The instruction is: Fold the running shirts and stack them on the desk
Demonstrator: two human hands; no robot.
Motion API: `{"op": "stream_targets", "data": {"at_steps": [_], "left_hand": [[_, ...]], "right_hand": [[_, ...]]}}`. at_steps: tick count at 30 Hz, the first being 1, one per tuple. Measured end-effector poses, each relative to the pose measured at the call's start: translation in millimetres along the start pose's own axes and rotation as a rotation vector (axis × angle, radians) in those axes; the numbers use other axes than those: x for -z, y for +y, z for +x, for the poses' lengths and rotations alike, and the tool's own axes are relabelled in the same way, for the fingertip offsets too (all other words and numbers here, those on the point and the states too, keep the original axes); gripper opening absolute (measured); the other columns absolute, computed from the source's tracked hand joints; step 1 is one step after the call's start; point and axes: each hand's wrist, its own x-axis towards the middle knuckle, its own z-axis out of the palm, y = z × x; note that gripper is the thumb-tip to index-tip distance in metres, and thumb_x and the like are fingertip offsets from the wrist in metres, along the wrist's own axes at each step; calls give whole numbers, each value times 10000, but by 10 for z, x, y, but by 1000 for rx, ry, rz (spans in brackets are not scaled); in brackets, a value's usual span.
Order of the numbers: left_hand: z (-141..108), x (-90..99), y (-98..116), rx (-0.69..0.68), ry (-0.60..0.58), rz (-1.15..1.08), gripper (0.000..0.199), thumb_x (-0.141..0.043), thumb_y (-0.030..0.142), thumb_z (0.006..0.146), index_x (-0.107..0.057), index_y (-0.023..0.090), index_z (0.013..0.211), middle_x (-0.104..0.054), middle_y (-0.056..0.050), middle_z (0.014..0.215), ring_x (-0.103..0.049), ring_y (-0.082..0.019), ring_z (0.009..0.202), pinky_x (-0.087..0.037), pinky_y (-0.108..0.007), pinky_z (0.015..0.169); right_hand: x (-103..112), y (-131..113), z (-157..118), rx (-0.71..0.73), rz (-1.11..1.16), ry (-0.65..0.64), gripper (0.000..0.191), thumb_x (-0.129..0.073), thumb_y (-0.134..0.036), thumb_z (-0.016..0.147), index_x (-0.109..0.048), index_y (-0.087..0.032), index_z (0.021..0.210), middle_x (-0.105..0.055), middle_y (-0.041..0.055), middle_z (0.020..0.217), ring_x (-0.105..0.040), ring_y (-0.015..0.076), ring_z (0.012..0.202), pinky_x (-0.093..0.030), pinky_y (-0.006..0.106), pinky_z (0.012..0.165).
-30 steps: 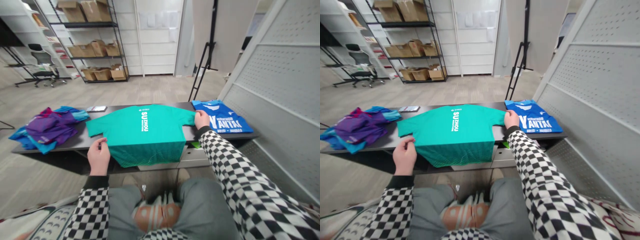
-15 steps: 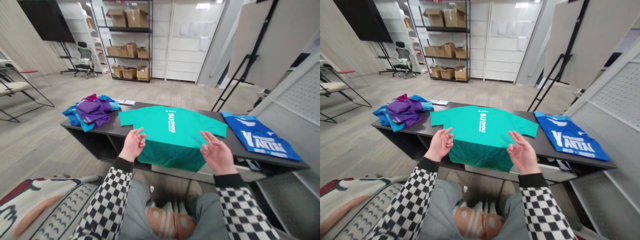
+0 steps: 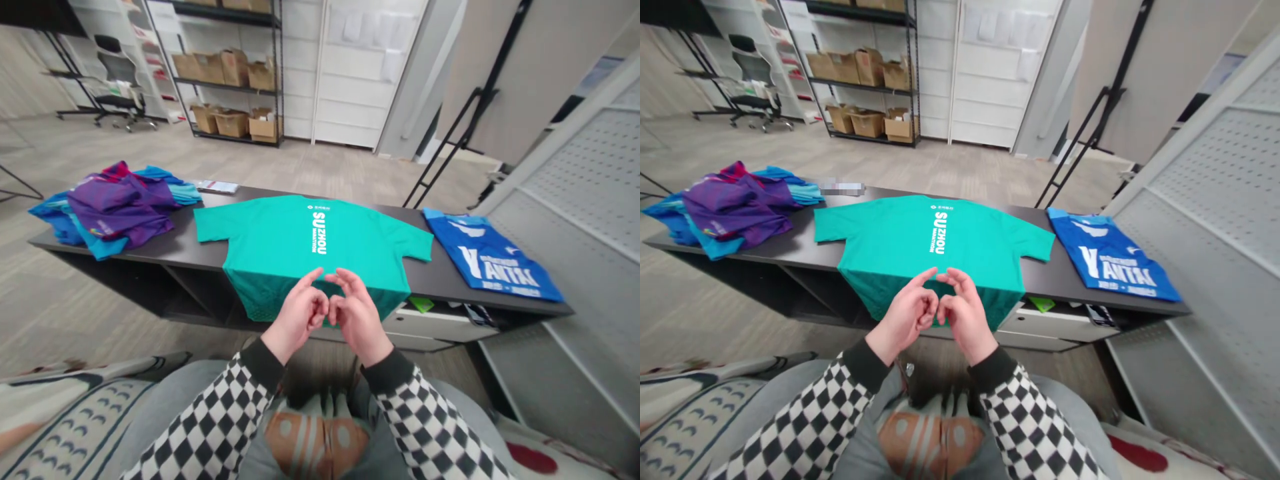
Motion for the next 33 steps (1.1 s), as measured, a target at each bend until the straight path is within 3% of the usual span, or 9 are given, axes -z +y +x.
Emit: {"op": "stream_targets", "data": {"at_steps": [3, 5, 7, 12, 16, 23, 26, 33], "left_hand": [[31, 81, -133, -150, 17, 441, 993, -634, 215, 837, -363, 140, 1789, -586, 76, 620, -440, -128, 535, -317, -241, 542], [67, 187, -179, -215, -10, 651, 948, -617, 190, 874, -391, 181, 1796, -574, 76, 627, -458, -135, 581, -343, -253, 587], [120, 280, -225, -214, -26, 710, 920, -581, 172, 901, -394, 198, 1801, -553, 72, 626, -455, -141, 589, -348, -264, 597], [267, 387, -328, -151, -3, 578, 974, -586, 198, 882, -333, 182, 1822, -557, 66, 629, -462, -147, 577, -364, -266, 580], [275, 342, -305, -86, 8, 425, 1047, -621, 255, 861, -256, 202, 1842, -577, 81, 637, -429, -120, 522, -316, -238, 533], [111, 169, -100, -38, 42, 243, 1197, -623, 201, 717, -212, 212, 1842, -609, 99, 670, -336, -73, 421, -225, -205, 439], [88, 202, -17, -35, 93, 165, 1206, -639, 191, 701, -231, 241, 1834, -618, 94, 689, -317, -66, 397, -187, -195, 408], [94, 379, 234, -57, 183, -33, 1198, -632, 129, 668, -272, 241, 1804, -630, 73, 732, -369, -80, 406, -238, -183, 382]], "right_hand": [[38, 54, -35, -52, -142, -1, 865, -675, -178, 815, -474, -320, 1644, -681, -82, 859, -381, 66, 455, -287, 210, 430], [43, 77, -33, -136, -186, -75, 1049, -673, -211, 830, -270, -300, 1794, -584, -127, 707, -341, 84, 455, -271, 206, 434], [25, 101, 7, -179, -225, -115, 1131, -660, -230, 818, -178, -271, 1841, -507, -147, 625, -338, 94, 461, -275, 207, 447], [-19, 156, 183, -206, -302, -107, 1141, -635, -271, 799, -199, -240, 1852, -494, -138, 560, -360, 114, 459, -258, 219, 453], [-3, 164, 220, -221, -254, -55, 1146, -651, -292, 786, -215, -222, 1843, -512, -141, 567, -338, 108, 441, -237, 215, 433], [39, 68, 130, -154, -132, 66, 1216, -672, -249, 742, -146, -223, 1838, -571, -146, 632, -294, 91, 438, -255, 208, 422], [103, 15, 117, -134, -92, 129, 1207, -698, -254, 747, -165, -252, 1830, -590, -140, 660, -322, 88, 431, -247, 211, 421], [287, -142, 89, -129, -18, 245, 1213, -732, -243, 727, -194, -301, 1812, -592, -139, 683, -369, 85, 432, -259, 207, 428]]}}
